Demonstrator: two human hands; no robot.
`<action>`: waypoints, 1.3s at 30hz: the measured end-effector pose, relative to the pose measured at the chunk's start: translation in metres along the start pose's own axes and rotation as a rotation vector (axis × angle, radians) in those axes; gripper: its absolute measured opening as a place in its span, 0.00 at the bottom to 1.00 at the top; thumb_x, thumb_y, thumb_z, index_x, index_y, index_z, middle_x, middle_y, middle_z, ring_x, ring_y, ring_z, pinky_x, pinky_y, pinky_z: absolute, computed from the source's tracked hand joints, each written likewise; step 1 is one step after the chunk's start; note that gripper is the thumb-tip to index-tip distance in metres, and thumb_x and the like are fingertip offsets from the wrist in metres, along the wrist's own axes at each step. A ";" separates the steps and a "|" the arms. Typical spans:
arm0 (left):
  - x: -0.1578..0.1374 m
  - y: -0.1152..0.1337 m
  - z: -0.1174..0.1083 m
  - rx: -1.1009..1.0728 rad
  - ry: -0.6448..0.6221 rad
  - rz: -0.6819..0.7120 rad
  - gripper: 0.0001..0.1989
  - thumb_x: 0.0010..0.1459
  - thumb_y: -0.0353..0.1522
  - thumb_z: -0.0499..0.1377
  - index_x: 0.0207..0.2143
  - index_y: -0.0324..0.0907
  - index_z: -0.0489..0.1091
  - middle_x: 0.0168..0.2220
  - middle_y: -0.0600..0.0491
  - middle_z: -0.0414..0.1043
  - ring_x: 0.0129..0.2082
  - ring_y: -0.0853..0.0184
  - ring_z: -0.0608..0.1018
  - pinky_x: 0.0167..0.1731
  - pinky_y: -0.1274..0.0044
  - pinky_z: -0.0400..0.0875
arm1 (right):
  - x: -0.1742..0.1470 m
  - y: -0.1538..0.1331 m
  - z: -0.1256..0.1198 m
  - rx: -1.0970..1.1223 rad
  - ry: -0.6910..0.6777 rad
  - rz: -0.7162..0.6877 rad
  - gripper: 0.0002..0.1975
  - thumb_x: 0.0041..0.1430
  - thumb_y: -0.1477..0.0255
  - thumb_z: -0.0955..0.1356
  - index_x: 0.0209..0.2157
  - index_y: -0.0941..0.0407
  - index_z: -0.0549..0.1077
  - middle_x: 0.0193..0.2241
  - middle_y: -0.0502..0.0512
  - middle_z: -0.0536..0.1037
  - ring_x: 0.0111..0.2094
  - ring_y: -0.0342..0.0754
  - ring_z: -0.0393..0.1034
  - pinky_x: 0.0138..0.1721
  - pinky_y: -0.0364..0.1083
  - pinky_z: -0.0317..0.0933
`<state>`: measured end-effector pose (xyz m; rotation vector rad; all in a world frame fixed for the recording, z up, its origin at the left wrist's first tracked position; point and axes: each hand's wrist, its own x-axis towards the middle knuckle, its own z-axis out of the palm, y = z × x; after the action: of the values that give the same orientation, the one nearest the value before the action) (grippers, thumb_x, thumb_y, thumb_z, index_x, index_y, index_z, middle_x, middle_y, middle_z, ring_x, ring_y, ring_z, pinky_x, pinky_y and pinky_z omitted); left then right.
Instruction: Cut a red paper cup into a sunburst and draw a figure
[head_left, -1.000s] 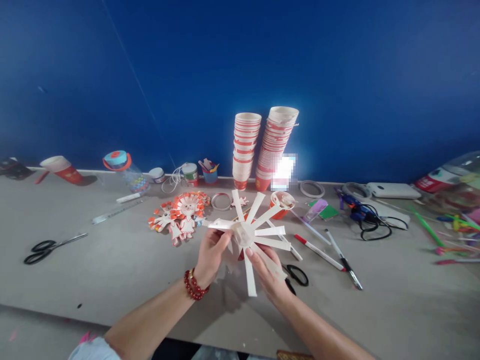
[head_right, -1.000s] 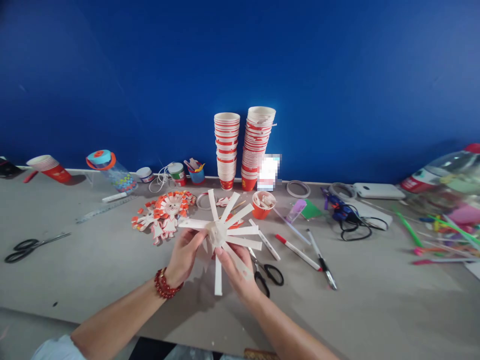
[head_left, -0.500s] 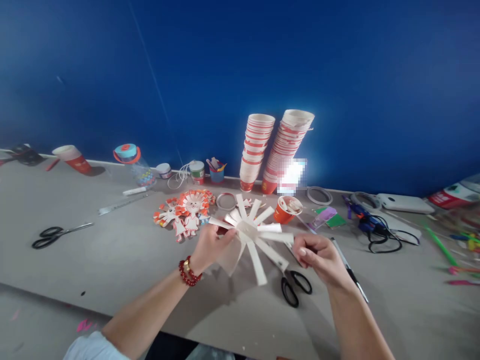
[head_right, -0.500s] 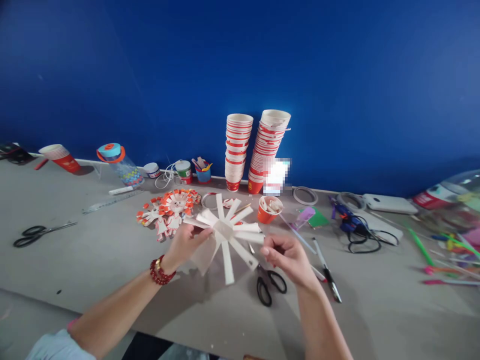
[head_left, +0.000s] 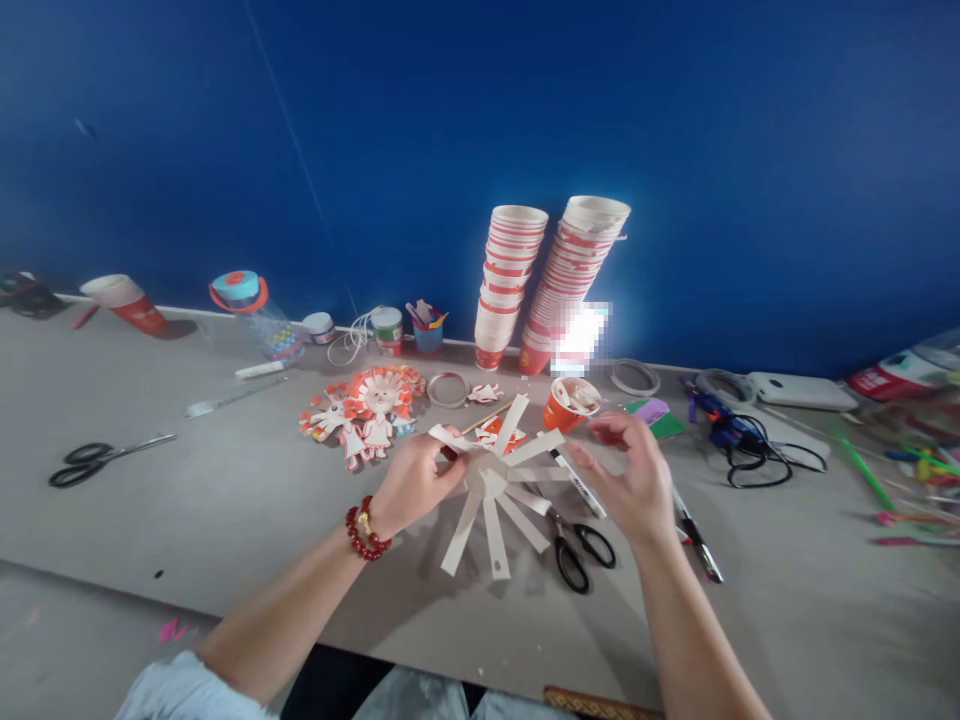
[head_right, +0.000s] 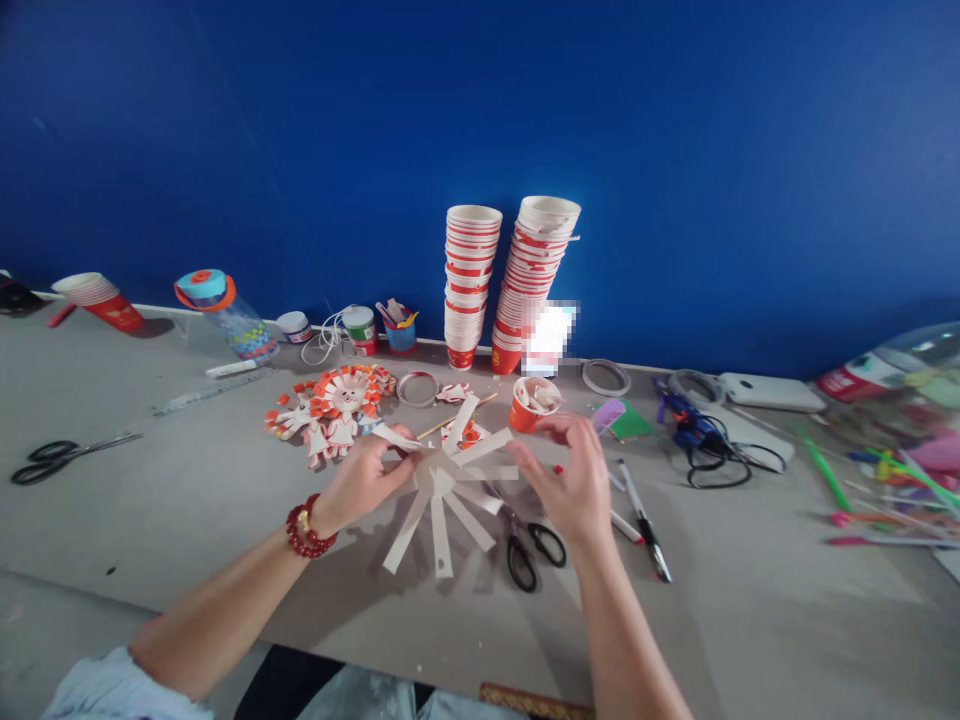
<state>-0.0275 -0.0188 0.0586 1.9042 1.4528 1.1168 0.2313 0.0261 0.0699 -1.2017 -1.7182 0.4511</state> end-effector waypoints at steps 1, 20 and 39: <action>0.000 -0.001 0.000 0.038 -0.014 0.007 0.06 0.57 0.29 0.57 0.36 0.42 0.74 0.30 0.51 0.76 0.30 0.65 0.76 0.29 0.78 0.67 | 0.000 -0.003 -0.001 -0.080 0.047 -0.076 0.20 0.54 0.60 0.72 0.44 0.55 0.72 0.44 0.61 0.74 0.46 0.58 0.68 0.47 0.55 0.63; -0.006 0.005 0.013 0.072 -0.221 0.085 0.04 0.58 0.29 0.59 0.30 0.42 0.72 0.31 0.52 0.76 0.32 0.65 0.76 0.35 0.76 0.66 | -0.023 -0.021 0.037 -0.138 -0.592 -0.215 0.04 0.59 0.70 0.68 0.32 0.51 0.76 0.35 0.52 0.81 0.47 0.54 0.70 0.63 0.62 0.40; -0.010 0.006 0.023 0.045 -0.129 0.025 0.02 0.57 0.29 0.58 0.32 0.41 0.71 0.30 0.51 0.73 0.31 0.65 0.74 0.34 0.76 0.67 | -0.030 -0.021 0.047 -0.147 -0.439 -0.156 0.04 0.57 0.72 0.69 0.29 0.52 0.76 0.34 0.52 0.80 0.42 0.54 0.72 0.62 0.64 0.43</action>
<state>-0.0058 -0.0282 0.0480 1.9917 1.3976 0.9608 0.1815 0.0002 0.0483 -1.1147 -2.2366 0.5292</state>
